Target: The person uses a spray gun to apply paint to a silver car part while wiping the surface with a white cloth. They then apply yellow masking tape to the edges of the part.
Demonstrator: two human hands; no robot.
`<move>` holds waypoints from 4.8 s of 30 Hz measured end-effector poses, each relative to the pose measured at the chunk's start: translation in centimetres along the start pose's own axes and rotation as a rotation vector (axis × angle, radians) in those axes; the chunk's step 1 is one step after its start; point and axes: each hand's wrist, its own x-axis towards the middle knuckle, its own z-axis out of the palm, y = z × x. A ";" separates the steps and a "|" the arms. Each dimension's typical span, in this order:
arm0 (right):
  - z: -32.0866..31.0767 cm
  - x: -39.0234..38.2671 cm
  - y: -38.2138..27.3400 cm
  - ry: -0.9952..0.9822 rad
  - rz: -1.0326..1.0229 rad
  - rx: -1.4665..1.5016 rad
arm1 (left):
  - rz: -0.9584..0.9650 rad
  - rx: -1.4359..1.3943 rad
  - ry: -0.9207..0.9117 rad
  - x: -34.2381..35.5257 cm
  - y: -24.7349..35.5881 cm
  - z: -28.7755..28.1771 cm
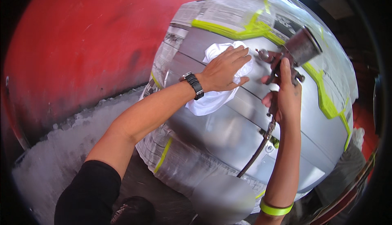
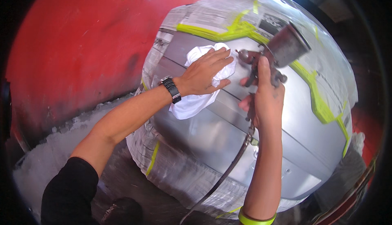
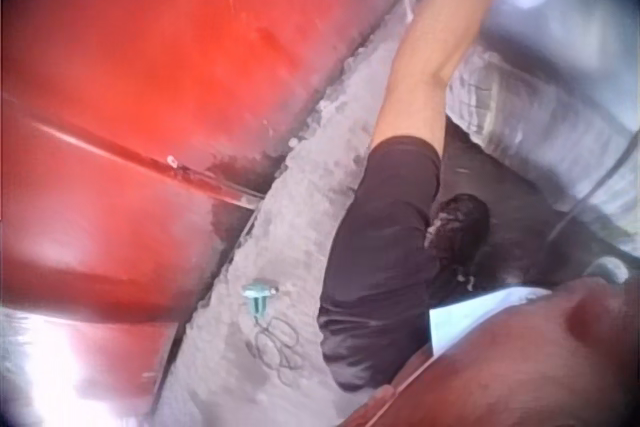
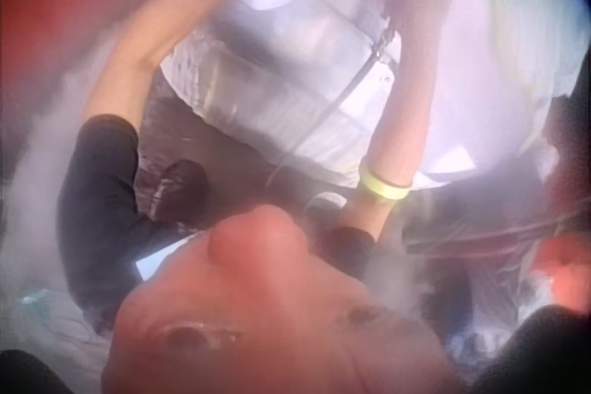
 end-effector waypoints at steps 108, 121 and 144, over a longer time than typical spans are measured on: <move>17.3 4.7 -0.1 -0.135 -0.081 -0.221 | -0.316 -0.021 0.260 -5.3 -6.9 -3.1; 16.5 4.2 -0.2 -0.135 -0.084 -0.213 | -0.599 0.076 0.255 -5.0 -11.7 -3.1; 6.2 0.1 -0.5 -0.079 0.053 -0.273 | -0.477 0.316 0.021 -5.6 -3.5 -1.9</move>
